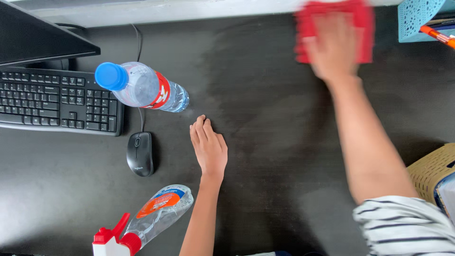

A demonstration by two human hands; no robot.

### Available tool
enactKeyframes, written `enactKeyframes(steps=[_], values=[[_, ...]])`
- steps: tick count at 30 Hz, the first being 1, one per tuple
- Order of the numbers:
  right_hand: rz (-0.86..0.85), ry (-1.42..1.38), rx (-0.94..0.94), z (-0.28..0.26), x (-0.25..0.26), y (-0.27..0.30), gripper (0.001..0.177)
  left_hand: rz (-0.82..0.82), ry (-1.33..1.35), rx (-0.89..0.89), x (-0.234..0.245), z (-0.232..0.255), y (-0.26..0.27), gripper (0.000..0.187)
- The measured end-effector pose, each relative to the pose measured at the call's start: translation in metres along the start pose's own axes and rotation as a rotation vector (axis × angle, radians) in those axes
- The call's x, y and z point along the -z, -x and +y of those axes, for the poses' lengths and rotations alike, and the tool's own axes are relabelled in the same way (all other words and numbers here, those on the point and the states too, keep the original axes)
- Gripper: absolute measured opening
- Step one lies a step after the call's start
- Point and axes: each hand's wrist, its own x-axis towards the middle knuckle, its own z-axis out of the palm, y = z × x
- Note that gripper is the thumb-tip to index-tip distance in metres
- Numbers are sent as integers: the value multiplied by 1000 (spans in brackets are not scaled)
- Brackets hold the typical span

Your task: The person cleans a desk by spraying the surface with a spray bottle, moving a chair, a basket, and a calculator, and wiping the desk surface with a cloth.

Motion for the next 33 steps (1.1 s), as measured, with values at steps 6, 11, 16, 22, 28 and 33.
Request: enactKeyframes(steps=[6, 11, 16, 22, 28, 33], values=[[76, -30, -271, 55, 11, 20, 61, -35, -61, -16, -1, -1, 0, 36], [163, 100, 145, -96, -6, 67, 66, -25, -4, -2, -5, -3, 1, 36], [-64, -237, 494, -234, -1, 144, 60, 42, 27, 3, -8, -8, 3, 24], [-36, -5, 152, -101, 34, 129, 61, 9, 69, -22, 3, -3, 2, 35], [118, -170, -221, 40, 35, 112, 55, 22, -10, -28, 1, 2, 2, 33], [219, -100, -283, 109, 30, 65, 50, -4, -17, -27, 2, 2, 1, 33]])
